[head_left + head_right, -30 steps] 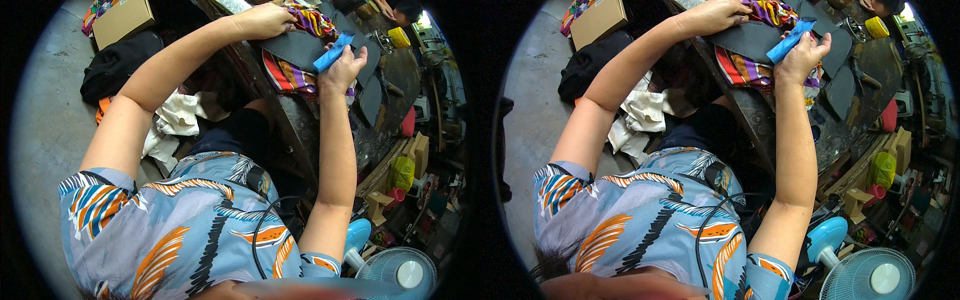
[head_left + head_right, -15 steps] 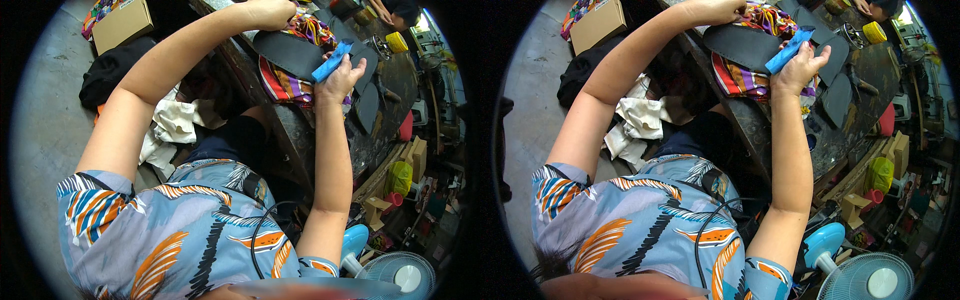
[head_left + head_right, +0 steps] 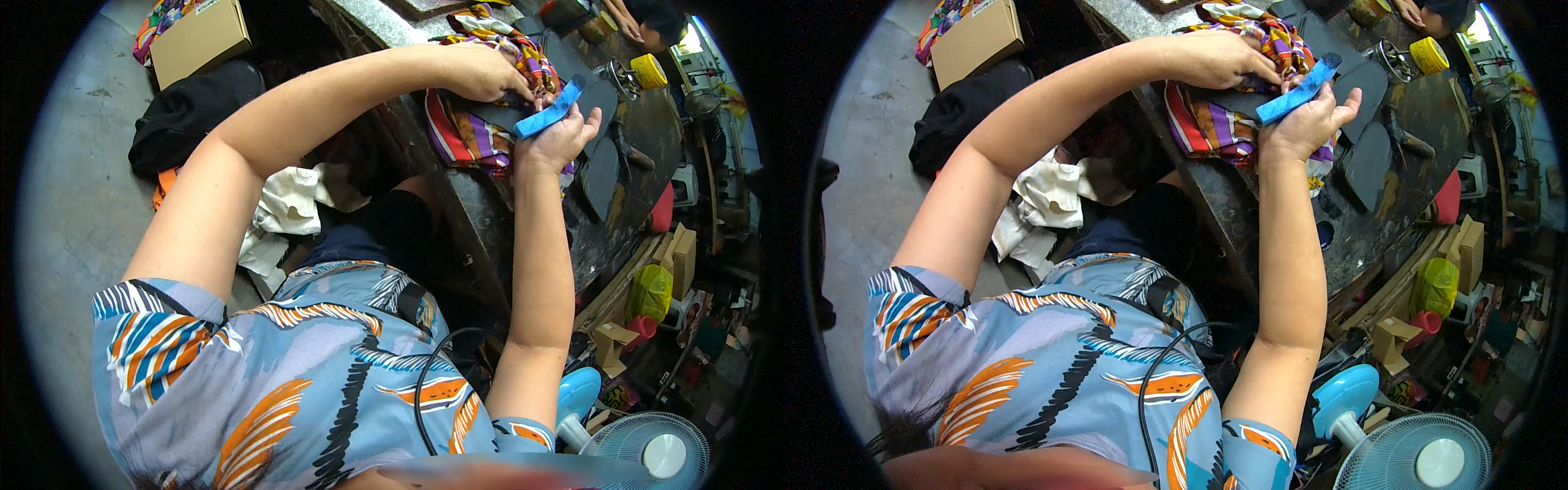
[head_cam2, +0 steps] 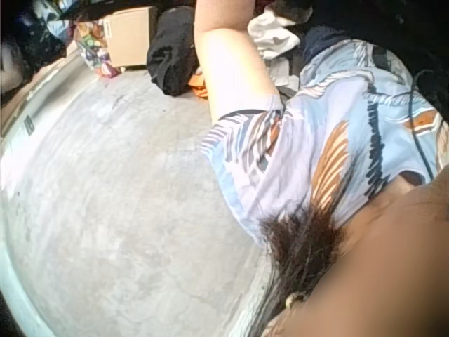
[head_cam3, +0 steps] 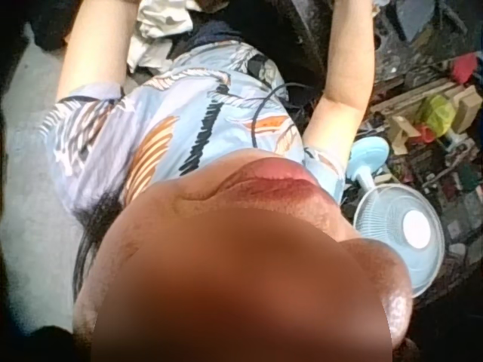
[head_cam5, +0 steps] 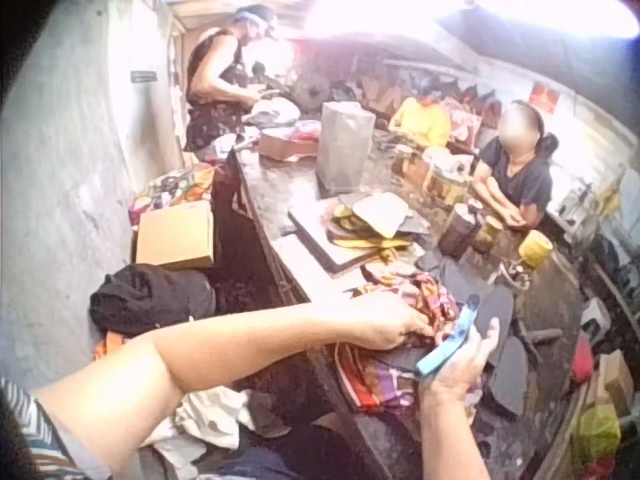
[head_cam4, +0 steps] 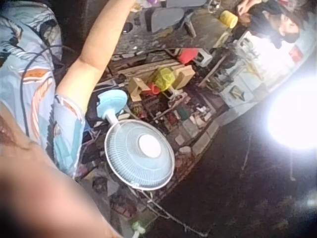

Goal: The person repeatedly smooths the edges of black shoe insoles using a blue sanding block. They pick up each insole, rub its perimeter against the block, then place it back on the table. The process is repeated for multiple insoles throughout the clip.

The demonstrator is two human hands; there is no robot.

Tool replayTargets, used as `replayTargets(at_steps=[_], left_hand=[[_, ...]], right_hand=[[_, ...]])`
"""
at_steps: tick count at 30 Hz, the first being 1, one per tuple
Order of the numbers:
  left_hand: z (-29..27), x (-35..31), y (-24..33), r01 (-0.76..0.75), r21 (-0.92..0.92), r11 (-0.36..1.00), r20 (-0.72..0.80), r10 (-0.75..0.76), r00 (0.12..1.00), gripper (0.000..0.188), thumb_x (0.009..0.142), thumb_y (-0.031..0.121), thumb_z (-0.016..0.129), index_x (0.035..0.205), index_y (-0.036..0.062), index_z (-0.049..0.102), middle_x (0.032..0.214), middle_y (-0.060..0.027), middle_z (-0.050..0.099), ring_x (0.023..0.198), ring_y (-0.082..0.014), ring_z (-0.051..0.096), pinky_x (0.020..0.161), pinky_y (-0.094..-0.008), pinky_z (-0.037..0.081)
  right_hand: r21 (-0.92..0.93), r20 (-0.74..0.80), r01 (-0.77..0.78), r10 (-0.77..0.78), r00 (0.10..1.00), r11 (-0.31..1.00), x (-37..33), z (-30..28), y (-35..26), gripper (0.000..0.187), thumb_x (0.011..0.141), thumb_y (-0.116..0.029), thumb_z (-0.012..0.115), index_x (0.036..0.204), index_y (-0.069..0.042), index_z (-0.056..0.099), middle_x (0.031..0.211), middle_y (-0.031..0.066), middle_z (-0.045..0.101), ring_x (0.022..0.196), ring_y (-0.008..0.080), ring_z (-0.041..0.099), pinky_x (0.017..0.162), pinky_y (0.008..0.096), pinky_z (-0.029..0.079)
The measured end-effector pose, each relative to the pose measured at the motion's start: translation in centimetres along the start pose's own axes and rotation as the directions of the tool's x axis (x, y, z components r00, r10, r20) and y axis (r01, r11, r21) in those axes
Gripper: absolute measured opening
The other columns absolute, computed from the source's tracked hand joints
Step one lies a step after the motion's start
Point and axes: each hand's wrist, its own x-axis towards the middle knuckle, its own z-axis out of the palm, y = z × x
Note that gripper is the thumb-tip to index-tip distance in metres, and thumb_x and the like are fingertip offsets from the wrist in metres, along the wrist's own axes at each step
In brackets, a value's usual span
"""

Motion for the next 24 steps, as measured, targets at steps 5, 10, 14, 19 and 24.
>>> replayTargets(at_steps=[5, 10, 14, 19, 24], left_hand=[[0.9, 2.7, -0.5, -0.116, 0.214, 0.970, -0.126, 0.145, 0.981, 0.043, 0.085, 0.013, 0.052, 0.126, 0.0158, 0.058, 0.128, -0.0038, 0.059, 0.116, -0.0245, 0.052, 0.100, -0.0376, 0.041], [1.6, 0.9, 0.9, -0.119, 0.182, 0.976, -0.147, 0.147, 0.978, 0.043, 0.086, 0.011, 0.051, 0.129, 0.0128, 0.056, 0.134, -0.0075, 0.053, 0.124, -0.0273, 0.046, 0.106, -0.0370, 0.035], [2.4, -4.3, 3.4, -0.191, 0.317, 0.929, -0.104, 0.234, 0.967, 0.044, 0.093, 0.029, 0.051, 0.131, 0.0058, 0.051, 0.138, -0.0097, 0.048, 0.132, -0.0303, 0.038, 0.110, -0.0389, 0.030], [2.7, -9.8, 3.2, -0.065, 0.190, 0.980, -0.230, 0.109, 0.967, 0.061, 0.094, 0.047, 0.044, 0.139, 0.0070, 0.043, 0.146, -0.0096, 0.038, 0.141, -0.0263, 0.022, 0.115, -0.0378, 0.021], [1.7, -13.4, -0.2, 0.052, 0.314, 0.948, -0.249, 0.029, 0.968, 0.069, 0.093, 0.052, 0.041, 0.144, 0.0081, 0.033, 0.152, -0.0089, 0.028, 0.142, -0.0283, 0.020, 0.117, -0.0394, 0.017]], right_hand=[[-0.075, 0.009, 0.023, -0.023, 1.000, 0.997, 0.1, -0.1, 0.1, 0.051, 0.096, -0.009, 0.037, 0.140, -0.019, 0.012, 0.080, 0.0115, 0.052, 0.065, 0.0185, 0.054, 0.054, 0.0298, 0.049], [-0.004, 0.039, 0.018, -0.017, 0.999, 1.000, 0.4, -0.5, 0.2, 0.054, 0.096, -0.009, 0.035, 0.142, -0.018, 0.009, 0.082, 0.0123, 0.052, 0.066, 0.0185, 0.054, 0.056, 0.0294, 0.049], [-0.056, -0.010, 0.014, -0.015, 1.000, 0.998, 0.6, -0.4, 0.3, 0.057, 0.095, -0.009, 0.037, 0.142, -0.017, 0.007, 0.083, 0.0122, 0.053, 0.069, 0.0181, 0.055, 0.058, 0.0303, 0.050], [-0.065, 0.007, 0.018, -0.018, 1.000, 0.998, 0.7, -0.3, 0.5, 0.057, 0.095, -0.009, 0.038, 0.143, -0.016, 0.009, 0.085, 0.0123, 0.053, 0.068, 0.0184, 0.056, 0.057, 0.0312, 0.050], [-0.110, 0.002, 0.027, -0.027, 1.000, 0.994, 0.5, -0.5, 0.5, 0.055, 0.095, -0.009, 0.037, 0.143, -0.015, 0.010, 0.090, 0.0127, 0.054, 0.067, 0.0183, 0.056, 0.059, 0.0318, 0.051]])
